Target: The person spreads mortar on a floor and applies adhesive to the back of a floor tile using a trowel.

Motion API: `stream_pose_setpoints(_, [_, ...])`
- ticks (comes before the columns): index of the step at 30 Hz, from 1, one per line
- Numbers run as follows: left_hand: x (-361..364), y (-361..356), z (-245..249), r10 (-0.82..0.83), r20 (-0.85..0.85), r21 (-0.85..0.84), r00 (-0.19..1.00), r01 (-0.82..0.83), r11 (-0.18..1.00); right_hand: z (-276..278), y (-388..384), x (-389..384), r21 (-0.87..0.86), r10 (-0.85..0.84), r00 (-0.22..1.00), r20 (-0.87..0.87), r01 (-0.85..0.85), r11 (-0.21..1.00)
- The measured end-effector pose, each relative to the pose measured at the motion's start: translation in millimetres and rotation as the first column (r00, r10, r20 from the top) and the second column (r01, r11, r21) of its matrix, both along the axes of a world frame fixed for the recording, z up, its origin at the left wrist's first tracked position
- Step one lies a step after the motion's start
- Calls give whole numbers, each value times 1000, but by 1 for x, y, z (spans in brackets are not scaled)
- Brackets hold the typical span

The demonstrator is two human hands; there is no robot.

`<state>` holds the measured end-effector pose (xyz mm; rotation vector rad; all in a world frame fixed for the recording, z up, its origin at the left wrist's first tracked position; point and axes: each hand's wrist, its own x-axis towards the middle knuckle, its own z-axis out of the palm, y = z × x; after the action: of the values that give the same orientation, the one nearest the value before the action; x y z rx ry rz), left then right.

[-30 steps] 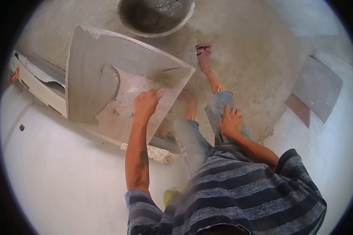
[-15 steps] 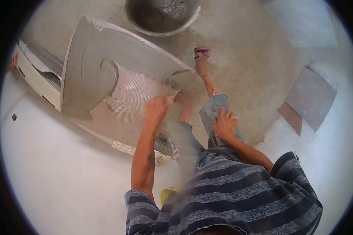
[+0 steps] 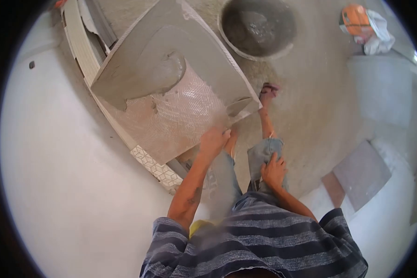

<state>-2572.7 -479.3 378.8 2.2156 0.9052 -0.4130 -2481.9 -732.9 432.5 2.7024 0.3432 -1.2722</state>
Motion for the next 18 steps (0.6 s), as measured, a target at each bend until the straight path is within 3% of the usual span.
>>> stream_pose_setpoints(3, [-6,29,1,147,-102,-38,984,-151,988,9,9,5,-101,180,984,16,-177,979])
stream_pose_setpoints(6, [-27,76,0,316,-184,37,931,-314,949,6,9,7,-117,138,989,-55,-144,983])
stream_pose_setpoints(8, [-47,90,-6,465,-185,113,866,-451,885,9,18,11,-151,233,972,-18,-233,961])
stream_pose_setpoints(11, [-41,97,17,501,-127,92,856,-493,865,18,24,15,-136,275,953,-130,-292,947])
stream_pose_setpoints(14, [-6,100,1,505,22,142,863,-503,853,-2,12,11,-147,324,946,-19,-323,935])
stream_pose_setpoints(16, [32,109,-15,622,190,5,759,-635,773,-1,23,15,-154,358,934,0,-354,923])
stream_pose_setpoints(18, [63,110,-11,710,48,-72,703,-706,704,8,17,16,-168,465,885,-30,-463,870])
